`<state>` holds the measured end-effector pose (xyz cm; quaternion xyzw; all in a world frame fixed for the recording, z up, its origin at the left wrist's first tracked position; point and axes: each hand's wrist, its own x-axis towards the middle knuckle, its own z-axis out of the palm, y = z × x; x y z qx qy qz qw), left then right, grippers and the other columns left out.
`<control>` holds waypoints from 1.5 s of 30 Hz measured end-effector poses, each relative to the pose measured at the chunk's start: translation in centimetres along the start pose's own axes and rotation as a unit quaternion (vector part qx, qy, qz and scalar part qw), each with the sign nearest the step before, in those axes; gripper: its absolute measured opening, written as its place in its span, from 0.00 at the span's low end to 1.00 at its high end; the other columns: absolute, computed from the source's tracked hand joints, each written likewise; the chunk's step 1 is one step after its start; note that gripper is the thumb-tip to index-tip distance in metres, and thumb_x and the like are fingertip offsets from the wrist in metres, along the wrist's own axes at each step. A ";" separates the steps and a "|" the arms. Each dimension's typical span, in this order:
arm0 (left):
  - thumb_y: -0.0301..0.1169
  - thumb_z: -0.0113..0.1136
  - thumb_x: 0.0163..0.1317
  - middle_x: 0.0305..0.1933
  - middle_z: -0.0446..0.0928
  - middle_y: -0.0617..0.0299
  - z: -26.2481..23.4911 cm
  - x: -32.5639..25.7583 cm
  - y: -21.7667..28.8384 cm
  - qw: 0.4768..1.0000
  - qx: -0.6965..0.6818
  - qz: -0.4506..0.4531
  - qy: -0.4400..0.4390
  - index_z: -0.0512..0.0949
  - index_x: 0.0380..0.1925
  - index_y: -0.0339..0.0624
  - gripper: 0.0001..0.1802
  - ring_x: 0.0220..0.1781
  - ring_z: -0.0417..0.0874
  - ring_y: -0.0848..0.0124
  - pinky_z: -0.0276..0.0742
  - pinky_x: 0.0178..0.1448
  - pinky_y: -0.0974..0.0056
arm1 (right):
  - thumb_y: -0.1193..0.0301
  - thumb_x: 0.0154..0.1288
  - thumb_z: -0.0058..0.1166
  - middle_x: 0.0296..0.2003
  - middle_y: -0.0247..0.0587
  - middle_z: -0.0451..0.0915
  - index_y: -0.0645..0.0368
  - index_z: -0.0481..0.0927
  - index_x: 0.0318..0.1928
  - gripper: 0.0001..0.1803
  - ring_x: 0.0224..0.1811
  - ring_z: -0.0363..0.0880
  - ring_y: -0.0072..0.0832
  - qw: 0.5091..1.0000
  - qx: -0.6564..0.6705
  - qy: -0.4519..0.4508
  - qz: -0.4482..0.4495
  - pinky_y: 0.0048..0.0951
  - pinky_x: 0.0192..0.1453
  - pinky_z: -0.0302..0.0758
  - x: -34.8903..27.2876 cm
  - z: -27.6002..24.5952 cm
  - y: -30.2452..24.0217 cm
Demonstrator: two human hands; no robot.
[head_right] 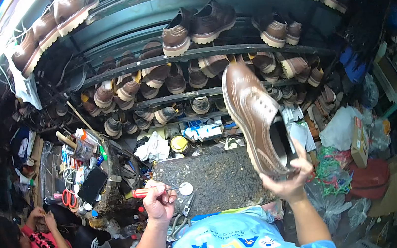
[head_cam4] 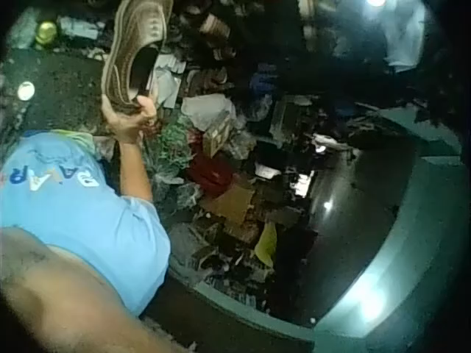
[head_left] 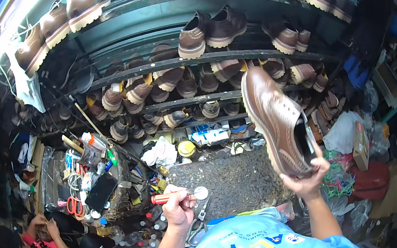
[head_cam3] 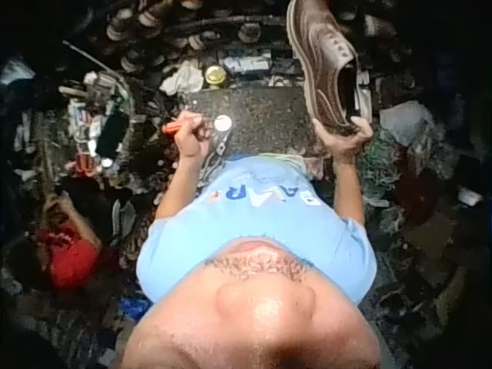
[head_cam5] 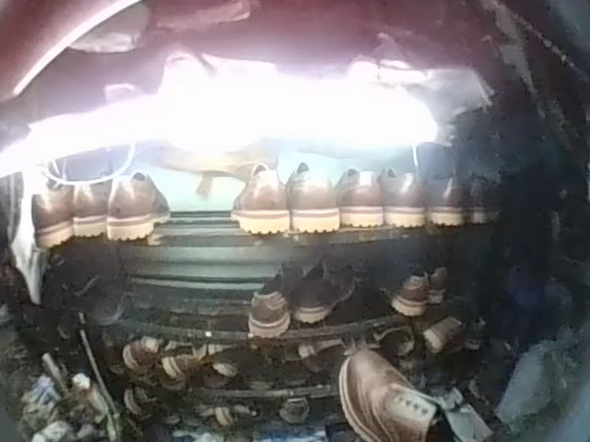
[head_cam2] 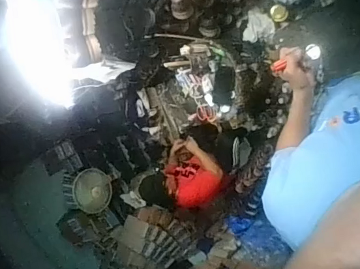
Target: Using a marking tool to process the sole and welt area of a shoe during manufacturing.
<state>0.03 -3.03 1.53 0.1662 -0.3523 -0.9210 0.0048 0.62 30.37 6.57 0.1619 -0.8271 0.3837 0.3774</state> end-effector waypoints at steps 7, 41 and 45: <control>0.24 0.55 0.51 0.16 0.65 0.64 -1.1 -0.3 1.3 0.999 -0.023 0.035 0.017 0.67 0.22 0.44 0.07 0.15 0.62 0.76 0.64 0.23 0.66 | 0.74 0.34 0.77 0.51 0.45 0.60 0.53 0.51 0.54 0.51 0.55 0.70 0.32 0.979 0.178 -0.061 -0.077 0.33 0.52 0.76 12.9 5.7 -1.2; 0.25 0.60 0.53 0.22 0.73 0.61 -4.3 -2.5 1.8 0.991 0.082 0.102 0.027 0.73 0.32 0.37 0.08 0.18 0.72 0.74 0.69 0.24 0.70 | 0.65 0.35 0.69 0.46 0.47 0.75 0.60 0.76 0.48 0.34 0.55 0.72 0.45 0.904 -0.273 -0.034 -0.329 0.42 0.59 0.70 33.1 8.7 -11.6; 0.27 0.61 0.53 0.22 0.72 0.62 -4.6 -0.8 1.4 0.977 0.146 0.154 0.011 0.73 0.31 0.39 0.08 0.18 0.70 0.76 0.67 0.24 0.71 | 0.73 0.34 0.64 0.59 0.49 0.67 0.61 0.74 0.52 0.35 0.55 0.76 0.44 0.921 -0.233 -0.086 -0.300 0.42 0.58 0.75 21.9 -1.6 -10.4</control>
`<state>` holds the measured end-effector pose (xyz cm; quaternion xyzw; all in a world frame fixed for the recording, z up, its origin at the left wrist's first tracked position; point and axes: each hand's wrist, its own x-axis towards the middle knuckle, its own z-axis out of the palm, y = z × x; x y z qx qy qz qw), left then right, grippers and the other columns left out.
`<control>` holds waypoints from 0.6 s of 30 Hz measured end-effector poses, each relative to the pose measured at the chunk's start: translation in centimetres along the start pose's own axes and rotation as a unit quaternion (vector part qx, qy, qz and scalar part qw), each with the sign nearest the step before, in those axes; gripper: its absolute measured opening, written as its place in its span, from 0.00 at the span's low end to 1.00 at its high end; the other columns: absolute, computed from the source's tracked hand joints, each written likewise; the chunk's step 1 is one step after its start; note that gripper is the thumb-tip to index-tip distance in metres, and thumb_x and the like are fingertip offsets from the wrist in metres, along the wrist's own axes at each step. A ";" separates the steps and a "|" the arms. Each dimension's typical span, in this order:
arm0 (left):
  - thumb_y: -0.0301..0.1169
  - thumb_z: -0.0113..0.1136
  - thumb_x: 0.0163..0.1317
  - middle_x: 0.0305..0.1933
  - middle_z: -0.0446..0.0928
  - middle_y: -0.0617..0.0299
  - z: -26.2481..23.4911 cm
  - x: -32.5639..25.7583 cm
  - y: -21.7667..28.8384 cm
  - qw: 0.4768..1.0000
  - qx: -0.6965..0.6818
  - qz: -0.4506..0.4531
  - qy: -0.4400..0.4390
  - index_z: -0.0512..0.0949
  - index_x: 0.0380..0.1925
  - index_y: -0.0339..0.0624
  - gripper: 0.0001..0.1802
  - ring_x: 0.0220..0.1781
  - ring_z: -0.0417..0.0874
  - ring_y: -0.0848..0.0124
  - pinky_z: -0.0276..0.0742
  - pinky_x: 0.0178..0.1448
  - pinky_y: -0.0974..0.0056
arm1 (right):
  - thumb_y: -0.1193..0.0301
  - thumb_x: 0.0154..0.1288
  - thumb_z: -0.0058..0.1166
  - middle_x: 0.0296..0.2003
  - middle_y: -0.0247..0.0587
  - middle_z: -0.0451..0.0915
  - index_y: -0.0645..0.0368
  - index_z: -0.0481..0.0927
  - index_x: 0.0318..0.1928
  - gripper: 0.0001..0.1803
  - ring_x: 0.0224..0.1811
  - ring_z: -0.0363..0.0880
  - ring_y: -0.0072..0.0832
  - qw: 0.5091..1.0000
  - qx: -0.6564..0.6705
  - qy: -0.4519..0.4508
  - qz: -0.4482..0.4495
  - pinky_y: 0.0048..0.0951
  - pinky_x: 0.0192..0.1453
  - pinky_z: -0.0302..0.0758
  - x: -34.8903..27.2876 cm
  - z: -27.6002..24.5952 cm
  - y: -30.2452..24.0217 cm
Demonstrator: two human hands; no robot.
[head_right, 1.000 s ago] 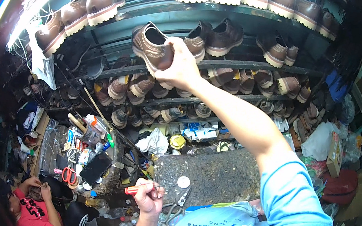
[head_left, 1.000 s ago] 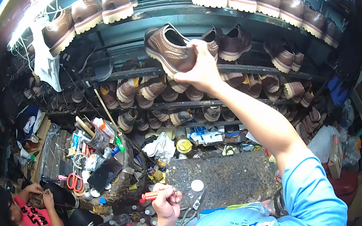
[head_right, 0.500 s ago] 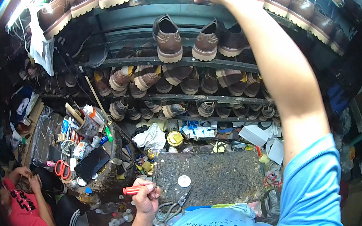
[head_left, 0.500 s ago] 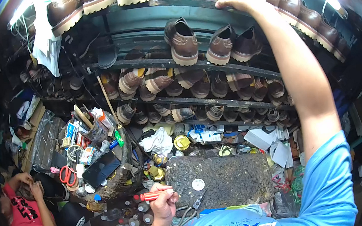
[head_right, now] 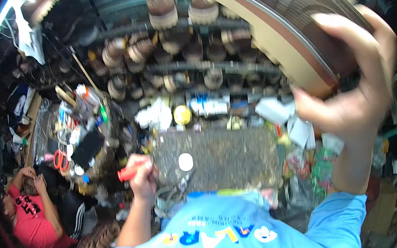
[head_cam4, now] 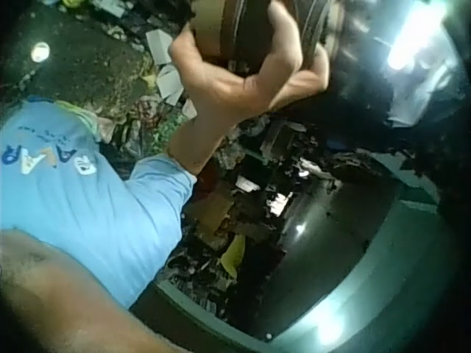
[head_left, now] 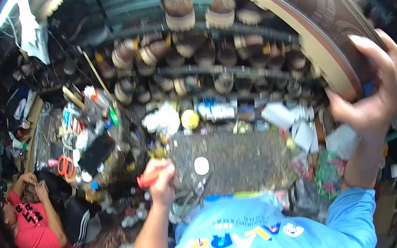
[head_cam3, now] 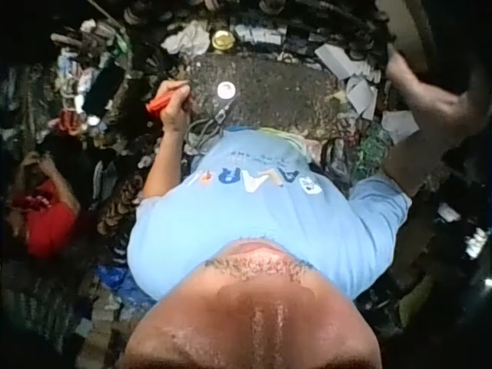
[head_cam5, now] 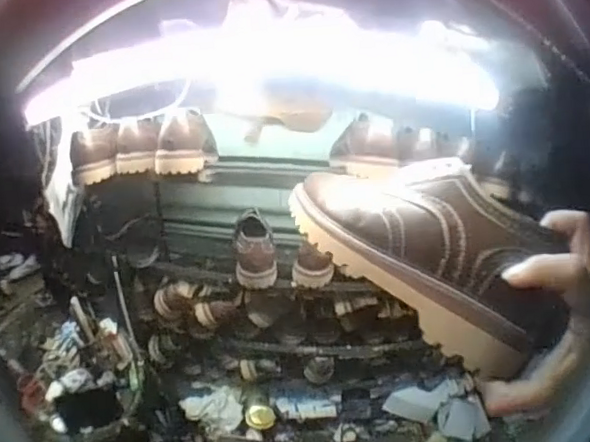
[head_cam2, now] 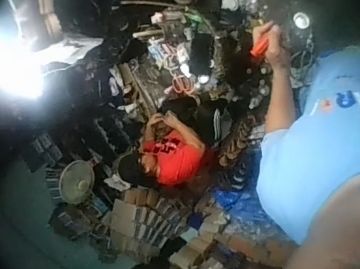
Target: Using a marking tool to process the sole and welt area of a shoe during manufacturing.
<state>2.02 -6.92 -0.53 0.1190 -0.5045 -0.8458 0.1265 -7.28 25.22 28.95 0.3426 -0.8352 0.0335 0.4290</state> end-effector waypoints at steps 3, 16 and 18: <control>0.26 0.63 0.53 0.24 0.75 0.63 0.9 1.5 -1.0 0.999 0.039 -0.009 -0.029 0.75 0.32 0.38 0.08 0.21 0.72 0.77 0.66 0.26 0.71 | 0.70 0.30 0.66 0.61 0.52 0.63 0.61 0.76 0.48 0.35 0.53 0.76 0.42 0.941 0.265 0.059 0.204 0.38 0.54 0.78 -9.1 -0.5 -2.8; 0.25 0.60 0.50 0.24 0.76 0.66 0.8 2.6 -6.9 0.942 0.326 -0.044 -0.063 0.77 0.22 0.37 0.04 0.27 0.72 0.79 0.67 0.33 0.71 | 0.67 0.26 0.62 0.65 0.59 0.60 0.53 0.84 0.37 0.27 0.65 0.64 0.51 0.853 0.350 -0.175 0.345 0.43 0.67 0.60 -26.5 3.1 -4.8; 0.26 0.61 0.50 0.24 0.75 0.67 0.4 2.5 -7.2 0.942 0.330 -0.049 -0.042 0.77 0.22 0.37 0.04 0.27 0.71 0.80 0.66 0.33 0.72 | 0.63 0.31 0.61 0.67 0.61 0.57 0.54 0.83 0.39 0.26 0.68 0.61 0.52 0.873 0.325 -0.167 0.324 0.46 0.69 0.58 -26.9 3.8 -4.9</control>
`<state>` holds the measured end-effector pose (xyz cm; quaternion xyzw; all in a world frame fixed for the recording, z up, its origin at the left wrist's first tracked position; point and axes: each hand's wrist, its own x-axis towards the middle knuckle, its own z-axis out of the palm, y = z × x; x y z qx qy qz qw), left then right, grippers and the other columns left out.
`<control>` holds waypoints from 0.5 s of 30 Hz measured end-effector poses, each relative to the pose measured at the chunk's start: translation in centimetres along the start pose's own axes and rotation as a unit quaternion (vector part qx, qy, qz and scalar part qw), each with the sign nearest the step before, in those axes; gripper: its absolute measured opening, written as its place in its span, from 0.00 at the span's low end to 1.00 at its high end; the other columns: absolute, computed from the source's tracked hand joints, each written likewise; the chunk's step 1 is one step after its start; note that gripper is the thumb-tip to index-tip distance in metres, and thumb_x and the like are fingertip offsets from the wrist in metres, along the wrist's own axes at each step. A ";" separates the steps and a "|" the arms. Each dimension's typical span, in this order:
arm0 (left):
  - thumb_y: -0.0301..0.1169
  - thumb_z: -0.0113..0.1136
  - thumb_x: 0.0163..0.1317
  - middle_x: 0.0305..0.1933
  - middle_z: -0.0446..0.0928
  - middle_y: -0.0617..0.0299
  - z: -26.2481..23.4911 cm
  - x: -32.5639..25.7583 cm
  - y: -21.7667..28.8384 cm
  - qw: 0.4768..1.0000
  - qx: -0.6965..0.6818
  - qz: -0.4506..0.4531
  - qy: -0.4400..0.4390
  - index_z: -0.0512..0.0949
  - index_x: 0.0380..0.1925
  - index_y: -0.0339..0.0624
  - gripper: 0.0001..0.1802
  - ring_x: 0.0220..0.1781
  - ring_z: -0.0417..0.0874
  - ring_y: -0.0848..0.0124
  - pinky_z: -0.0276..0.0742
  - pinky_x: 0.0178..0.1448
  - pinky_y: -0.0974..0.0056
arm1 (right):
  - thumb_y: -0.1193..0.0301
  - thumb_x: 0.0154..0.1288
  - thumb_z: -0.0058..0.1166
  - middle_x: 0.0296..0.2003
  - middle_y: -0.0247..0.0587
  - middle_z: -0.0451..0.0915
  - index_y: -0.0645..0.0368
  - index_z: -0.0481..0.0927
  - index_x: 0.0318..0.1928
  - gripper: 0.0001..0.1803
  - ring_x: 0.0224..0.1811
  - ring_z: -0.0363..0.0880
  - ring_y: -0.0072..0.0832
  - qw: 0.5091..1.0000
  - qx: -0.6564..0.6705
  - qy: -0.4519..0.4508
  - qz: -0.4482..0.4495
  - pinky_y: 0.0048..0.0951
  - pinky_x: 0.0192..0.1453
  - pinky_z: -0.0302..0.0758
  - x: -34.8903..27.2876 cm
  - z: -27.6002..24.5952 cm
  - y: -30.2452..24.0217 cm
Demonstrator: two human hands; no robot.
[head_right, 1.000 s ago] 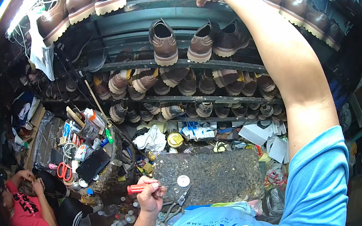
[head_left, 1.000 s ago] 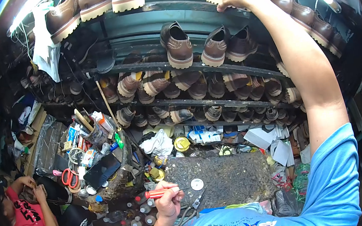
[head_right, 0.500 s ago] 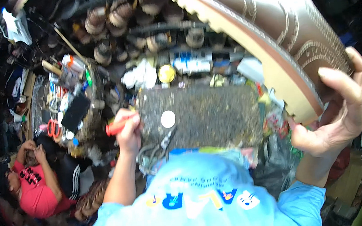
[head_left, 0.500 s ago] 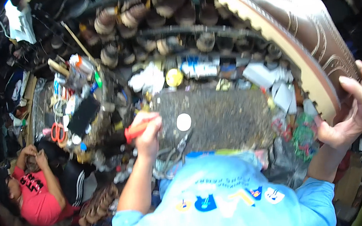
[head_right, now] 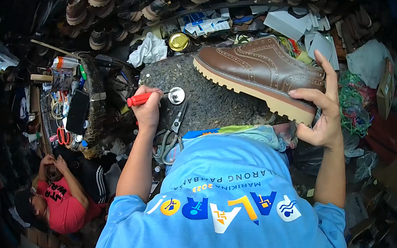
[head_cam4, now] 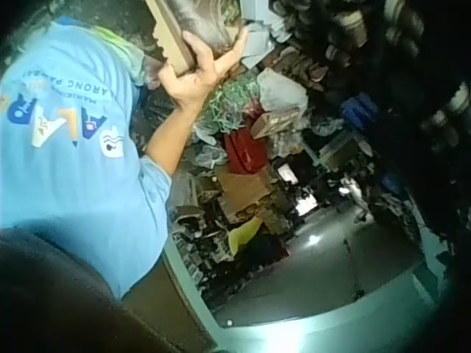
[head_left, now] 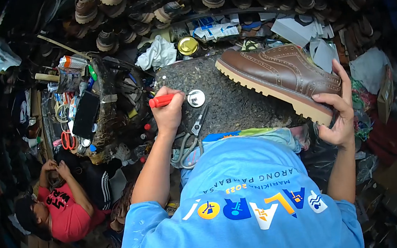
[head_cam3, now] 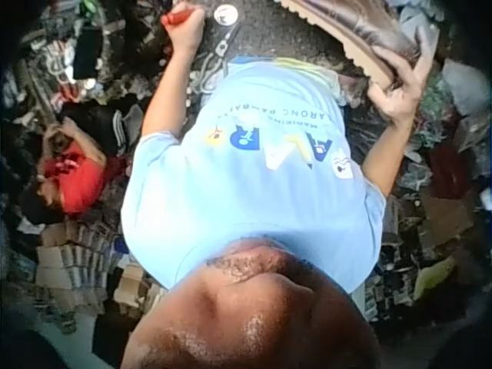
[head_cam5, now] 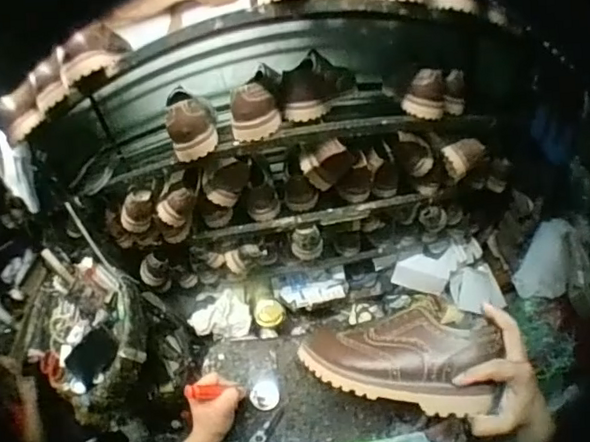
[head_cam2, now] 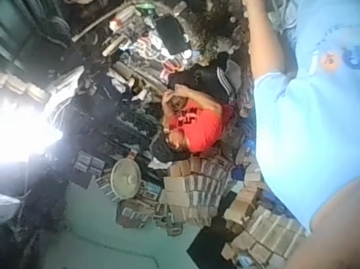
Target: Using a marking tool to process the sole and welt area of a shoe during manufacturing.
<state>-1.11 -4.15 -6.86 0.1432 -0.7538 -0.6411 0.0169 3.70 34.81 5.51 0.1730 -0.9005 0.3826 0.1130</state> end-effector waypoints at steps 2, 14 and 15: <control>0.26 0.61 0.50 0.24 0.75 0.67 0.0 0.1 -0.2 1.000 -0.003 -0.005 0.002 0.77 0.22 0.37 0.04 0.27 0.71 0.80 0.66 0.33 0.72 | 0.56 0.37 0.59 0.71 0.63 0.51 0.53 0.82 0.41 0.27 0.72 0.53 0.57 0.999 -0.029 0.014 -0.036 0.52 0.71 0.52 0.0 0.4 0.7; 0.26 0.62 0.51 0.24 0.75 0.68 0.6 0.3 0.2 1.000 0.003 -0.011 0.008 0.77 0.22 0.37 0.04 0.27 0.71 0.79 0.66 0.33 0.72 | 0.62 0.34 0.75 0.70 0.61 0.52 0.51 0.79 0.36 0.25 0.70 0.57 0.54 0.998 -0.003 0.070 -0.010 0.49 0.70 0.56 0.1 1.0 1.7; 0.26 0.62 0.51 0.24 0.75 0.68 0.5 0.2 0.5 1.000 0.008 -0.017 0.005 0.77 0.22 0.37 0.04 0.26 0.71 0.79 0.66 0.33 0.71 | 0.62 0.34 0.75 0.70 0.61 0.52 0.51 0.79 0.36 0.25 0.70 0.57 0.54 0.997 -0.010 0.073 -0.006 0.49 0.70 0.56 0.1 1.0 1.7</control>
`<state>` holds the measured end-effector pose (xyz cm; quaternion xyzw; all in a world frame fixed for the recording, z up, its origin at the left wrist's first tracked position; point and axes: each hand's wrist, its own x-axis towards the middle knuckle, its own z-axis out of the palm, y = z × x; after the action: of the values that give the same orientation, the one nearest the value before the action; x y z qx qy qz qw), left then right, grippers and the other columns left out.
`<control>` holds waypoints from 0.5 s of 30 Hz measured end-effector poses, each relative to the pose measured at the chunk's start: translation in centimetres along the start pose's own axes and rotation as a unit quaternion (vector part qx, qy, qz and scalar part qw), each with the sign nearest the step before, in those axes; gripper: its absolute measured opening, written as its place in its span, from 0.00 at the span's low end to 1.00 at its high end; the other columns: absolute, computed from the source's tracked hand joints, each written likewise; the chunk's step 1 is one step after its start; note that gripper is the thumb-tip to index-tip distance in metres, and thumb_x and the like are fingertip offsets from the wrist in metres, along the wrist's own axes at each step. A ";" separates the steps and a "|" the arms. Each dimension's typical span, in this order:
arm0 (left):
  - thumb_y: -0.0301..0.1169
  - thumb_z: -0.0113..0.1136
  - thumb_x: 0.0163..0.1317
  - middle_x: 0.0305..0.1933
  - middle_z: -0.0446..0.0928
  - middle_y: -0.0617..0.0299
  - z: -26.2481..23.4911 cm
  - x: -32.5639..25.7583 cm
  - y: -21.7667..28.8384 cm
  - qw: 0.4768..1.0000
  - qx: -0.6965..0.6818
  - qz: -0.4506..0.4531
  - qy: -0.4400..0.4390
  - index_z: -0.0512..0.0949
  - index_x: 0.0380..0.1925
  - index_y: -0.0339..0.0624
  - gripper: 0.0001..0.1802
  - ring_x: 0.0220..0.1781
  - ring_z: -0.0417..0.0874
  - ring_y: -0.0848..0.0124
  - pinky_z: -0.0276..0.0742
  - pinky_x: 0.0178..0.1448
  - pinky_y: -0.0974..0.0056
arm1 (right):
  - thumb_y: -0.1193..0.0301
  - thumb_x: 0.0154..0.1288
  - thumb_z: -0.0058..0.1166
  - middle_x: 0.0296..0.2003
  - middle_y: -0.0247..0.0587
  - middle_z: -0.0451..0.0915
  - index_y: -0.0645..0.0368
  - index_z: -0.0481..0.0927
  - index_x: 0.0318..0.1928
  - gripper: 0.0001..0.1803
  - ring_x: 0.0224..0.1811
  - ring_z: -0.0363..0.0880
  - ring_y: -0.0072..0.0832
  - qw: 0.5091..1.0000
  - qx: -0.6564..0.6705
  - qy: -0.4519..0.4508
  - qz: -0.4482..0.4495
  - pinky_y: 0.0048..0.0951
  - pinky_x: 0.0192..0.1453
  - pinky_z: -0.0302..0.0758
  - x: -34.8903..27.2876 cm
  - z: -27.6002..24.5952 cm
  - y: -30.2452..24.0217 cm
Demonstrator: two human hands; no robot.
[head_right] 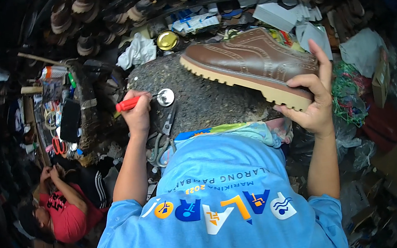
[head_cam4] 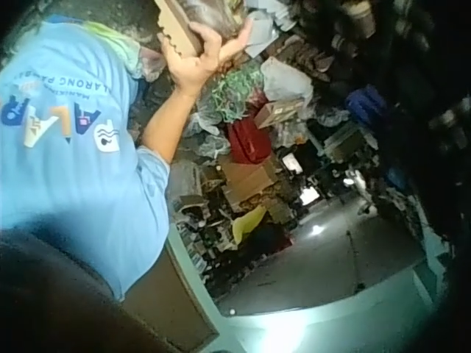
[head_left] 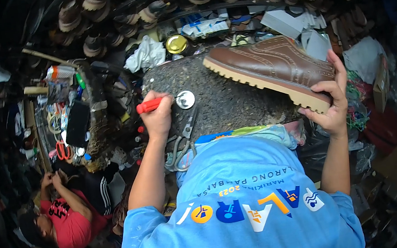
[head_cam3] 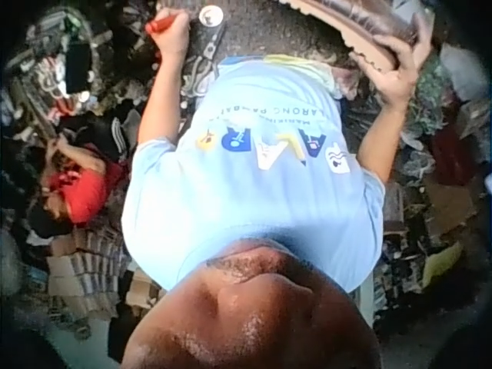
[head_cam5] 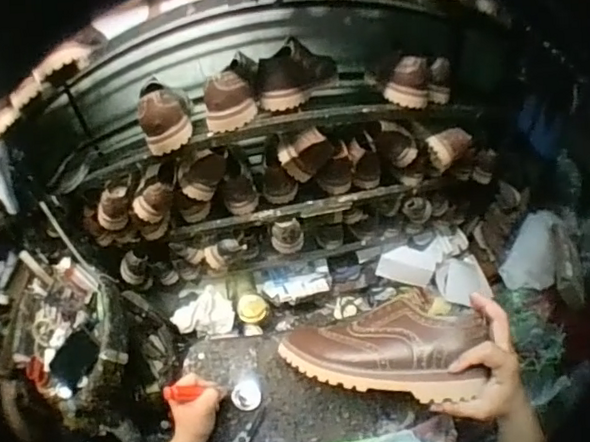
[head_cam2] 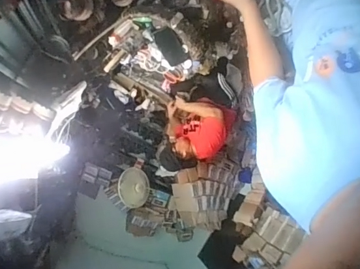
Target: Using a marking tool to process the sole and welt area of a shoe during manufacturing.
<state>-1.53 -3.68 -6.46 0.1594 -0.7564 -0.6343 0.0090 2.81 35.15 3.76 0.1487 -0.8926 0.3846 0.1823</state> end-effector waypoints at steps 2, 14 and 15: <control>0.26 0.61 0.52 0.23 0.75 0.66 -0.3 -0.2 0.5 0.999 -0.045 0.019 0.007 0.77 0.25 0.38 0.03 0.22 0.71 0.79 0.65 0.27 0.73 | 0.63 0.34 0.75 0.69 0.61 0.55 0.52 0.80 0.35 0.24 0.69 0.59 0.53 1.000 0.016 -0.005 0.006 0.46 0.70 0.57 0.1 0.1 0.0; 0.23 0.58 0.51 0.22 0.70 0.58 11.9 -4.9 12.4 0.862 -0.400 -0.015 -0.311 0.73 0.28 0.36 0.05 0.22 0.68 0.71 0.64 0.27 0.67 | 0.66 0.30 0.74 0.67 0.54 0.62 0.50 0.81 0.34 0.23 0.70 0.56 0.54 1.000 -0.005 -0.021 0.005 0.49 0.70 0.55 1.0 -0.1 -1.8; 0.21 0.58 0.51 0.22 0.71 0.58 12.5 -4.8 12.2 0.880 -0.352 0.007 -0.318 0.73 0.28 0.35 0.05 0.23 0.69 0.72 0.64 0.27 0.68 | 0.66 0.30 0.74 0.67 0.54 0.62 0.49 0.81 0.34 0.23 0.70 0.56 0.54 1.000 -0.004 -0.020 0.000 0.49 0.70 0.55 1.0 0.0 -1.9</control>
<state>-2.44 11.27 3.74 -0.0699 -0.4466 -0.8753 -0.1716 2.66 33.78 5.44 0.1558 -0.8973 0.3784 0.1655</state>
